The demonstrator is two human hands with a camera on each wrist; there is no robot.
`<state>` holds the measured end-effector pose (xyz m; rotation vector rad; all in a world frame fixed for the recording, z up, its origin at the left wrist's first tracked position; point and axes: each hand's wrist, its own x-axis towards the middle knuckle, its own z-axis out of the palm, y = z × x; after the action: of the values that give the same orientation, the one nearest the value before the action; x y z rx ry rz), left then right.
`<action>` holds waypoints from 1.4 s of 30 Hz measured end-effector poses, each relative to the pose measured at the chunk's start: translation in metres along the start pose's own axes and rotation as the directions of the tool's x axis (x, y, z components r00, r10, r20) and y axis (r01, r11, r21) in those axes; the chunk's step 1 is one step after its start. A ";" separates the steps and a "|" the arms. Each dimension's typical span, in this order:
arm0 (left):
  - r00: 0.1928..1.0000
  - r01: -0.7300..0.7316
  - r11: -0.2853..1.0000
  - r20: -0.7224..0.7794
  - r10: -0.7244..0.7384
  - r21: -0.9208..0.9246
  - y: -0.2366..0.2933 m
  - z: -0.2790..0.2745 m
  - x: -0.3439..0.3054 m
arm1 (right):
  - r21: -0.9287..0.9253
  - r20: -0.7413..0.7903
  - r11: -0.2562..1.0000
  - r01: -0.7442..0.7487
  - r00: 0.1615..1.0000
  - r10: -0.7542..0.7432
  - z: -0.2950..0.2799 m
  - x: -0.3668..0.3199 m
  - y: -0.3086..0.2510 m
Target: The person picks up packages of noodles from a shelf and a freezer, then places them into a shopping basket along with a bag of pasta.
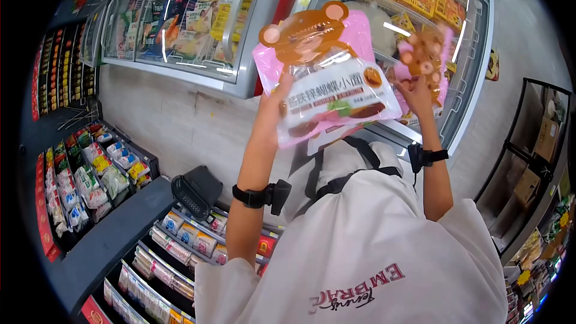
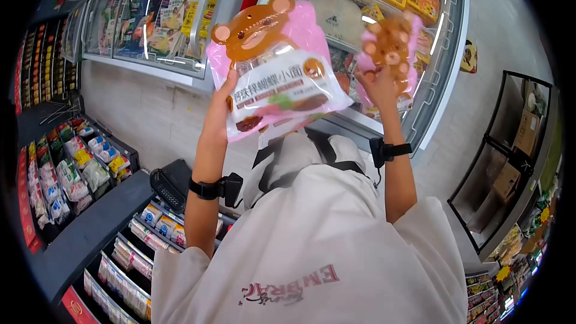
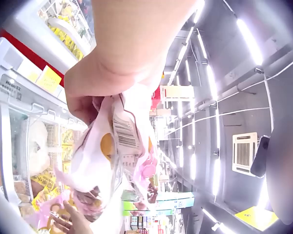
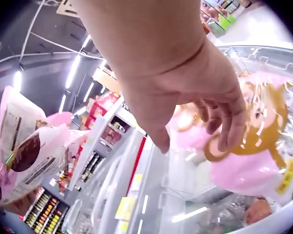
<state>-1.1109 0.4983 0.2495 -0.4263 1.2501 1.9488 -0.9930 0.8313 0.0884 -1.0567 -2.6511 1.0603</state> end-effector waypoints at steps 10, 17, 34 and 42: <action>0.985 0.102 0.986 0.153 -0.081 -0.131 -0.009 0.038 0.011 | 0.771 0.595 0.414 -0.484 0.780 -0.195 -0.086 -0.030 -0.108; 0.983 0.074 0.988 0.175 -0.050 -0.134 -0.017 0.044 0.002 | 0.793 0.543 0.492 -0.360 0.783 -0.303 -0.067 -0.039 -0.097; 0.982 0.082 0.927 0.186 -0.013 -0.366 -0.032 0.014 -0.015 | -0.057 0.098 0.963 0.265 0.961 -0.258 -0.034 0.029 -0.004; 0.734 0.649 0.513 0.640 -0.227 -0.562 -0.084 0.068 -0.013 | 0.729 0.594 0.145 -0.669 0.513 -0.620 -0.021 -0.054 -0.123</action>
<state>-1.0313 0.5717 0.2367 -0.5510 -0.1216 1.8330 -1.0153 0.7449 0.1913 -0.0519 -1.0292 3.3529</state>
